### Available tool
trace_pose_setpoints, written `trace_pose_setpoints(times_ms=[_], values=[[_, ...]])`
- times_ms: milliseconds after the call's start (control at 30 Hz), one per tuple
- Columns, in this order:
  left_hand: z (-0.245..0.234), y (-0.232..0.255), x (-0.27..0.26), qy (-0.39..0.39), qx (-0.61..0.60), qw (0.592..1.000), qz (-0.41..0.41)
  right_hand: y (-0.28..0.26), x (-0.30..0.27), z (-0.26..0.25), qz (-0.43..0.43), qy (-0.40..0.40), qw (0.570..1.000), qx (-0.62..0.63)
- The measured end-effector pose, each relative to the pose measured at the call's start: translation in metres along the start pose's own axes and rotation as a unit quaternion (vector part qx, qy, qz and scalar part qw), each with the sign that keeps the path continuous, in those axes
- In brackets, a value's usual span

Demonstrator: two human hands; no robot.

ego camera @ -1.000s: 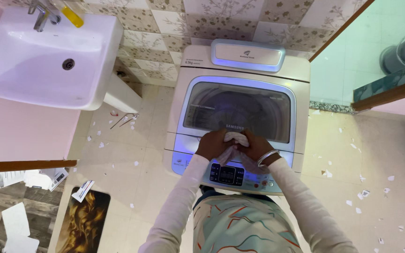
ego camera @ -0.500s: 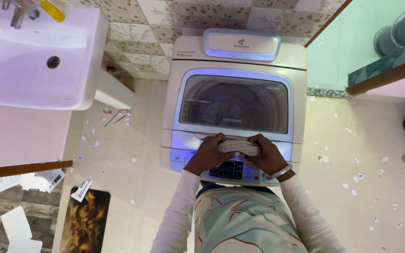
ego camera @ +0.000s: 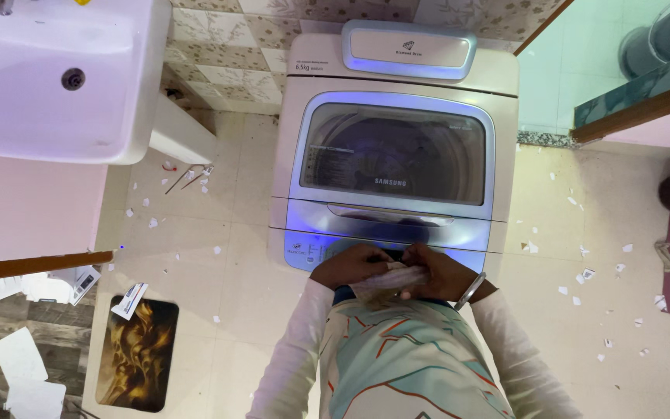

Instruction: The person wipes down the exterior and interior parts of a washing machine using a cloth, including the lid and the detergent drawer area.

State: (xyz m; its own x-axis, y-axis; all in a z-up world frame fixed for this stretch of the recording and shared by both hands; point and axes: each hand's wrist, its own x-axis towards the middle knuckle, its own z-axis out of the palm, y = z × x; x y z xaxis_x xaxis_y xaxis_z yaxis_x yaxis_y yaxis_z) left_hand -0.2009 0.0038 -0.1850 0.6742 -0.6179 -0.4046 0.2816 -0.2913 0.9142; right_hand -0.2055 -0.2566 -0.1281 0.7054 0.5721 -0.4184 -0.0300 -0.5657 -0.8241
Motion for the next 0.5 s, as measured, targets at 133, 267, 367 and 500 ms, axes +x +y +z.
trace_pose_setpoints(times_ms=[133, 267, 367, 500], values=[[0.0, 0.02, -0.02, -0.009, -0.014, 0.999, 0.031, 0.008, 0.003, 0.011, 0.018, -0.067, 0.996, 0.056], [0.003, 0.012, -0.032, -0.03, 0.008, 0.999, 0.03, -0.005, 0.004, 0.021, 0.091, -0.101, 0.991, 0.006], [0.011, -0.005, -0.04, -0.079, -0.009, 0.997, 0.006, -0.012, 0.006, 0.031, 0.16, -0.131, 0.978, -0.036], [0.015, -0.022, -0.049, -0.108, 0.061, 0.992, -0.024, -0.011, 0.003, 0.05, 0.04, -0.031, 0.996, -0.069]])
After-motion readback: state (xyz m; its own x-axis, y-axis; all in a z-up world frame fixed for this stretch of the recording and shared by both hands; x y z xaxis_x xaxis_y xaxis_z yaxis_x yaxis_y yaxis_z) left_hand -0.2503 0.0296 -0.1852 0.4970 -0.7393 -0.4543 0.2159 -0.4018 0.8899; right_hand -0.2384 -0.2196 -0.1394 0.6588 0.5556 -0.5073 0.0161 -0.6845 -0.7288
